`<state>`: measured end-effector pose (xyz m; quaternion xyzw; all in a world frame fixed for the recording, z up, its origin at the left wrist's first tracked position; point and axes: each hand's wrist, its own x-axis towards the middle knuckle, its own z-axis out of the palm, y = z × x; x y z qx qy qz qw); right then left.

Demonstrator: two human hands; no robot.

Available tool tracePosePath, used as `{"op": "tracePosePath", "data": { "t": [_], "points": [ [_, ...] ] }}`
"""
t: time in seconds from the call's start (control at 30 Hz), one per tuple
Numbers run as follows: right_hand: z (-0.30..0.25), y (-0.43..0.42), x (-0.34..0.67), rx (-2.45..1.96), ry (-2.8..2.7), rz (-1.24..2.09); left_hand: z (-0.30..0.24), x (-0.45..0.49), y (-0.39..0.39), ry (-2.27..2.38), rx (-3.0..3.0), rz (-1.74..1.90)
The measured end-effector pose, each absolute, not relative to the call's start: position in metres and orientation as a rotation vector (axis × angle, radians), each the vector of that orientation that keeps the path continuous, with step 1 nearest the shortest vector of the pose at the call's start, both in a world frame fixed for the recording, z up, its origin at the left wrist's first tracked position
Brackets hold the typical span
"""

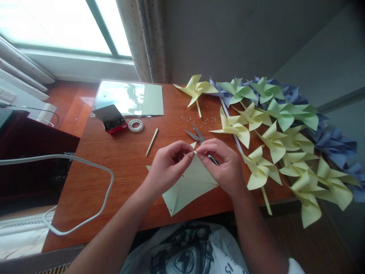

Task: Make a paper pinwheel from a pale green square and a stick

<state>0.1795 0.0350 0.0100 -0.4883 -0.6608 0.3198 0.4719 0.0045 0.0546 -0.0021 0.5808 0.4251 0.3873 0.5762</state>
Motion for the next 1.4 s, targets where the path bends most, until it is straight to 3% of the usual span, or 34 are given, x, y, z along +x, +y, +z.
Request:
{"op": "tracePosePath", "data": {
  "t": [0.47,0.9,1.2,1.4],
  "points": [
    [0.013,0.036,0.179,-1.239,-1.671,0.715,-0.004,0.006,0.054,1.05,1.597,0.938],
    [0.007,0.033,0.18,-1.193,-1.76,0.568,0.003,0.005,0.056,0.946,1.218,0.923],
    [0.013,0.03,0.179,-1.226,-1.728,0.659,0.004,0.005,0.056,0.985,1.236,0.924],
    [0.013,0.031,0.18,-1.346,-1.419,0.917,0.002,0.005,0.055,0.997,1.254,0.925]
  ]
}}
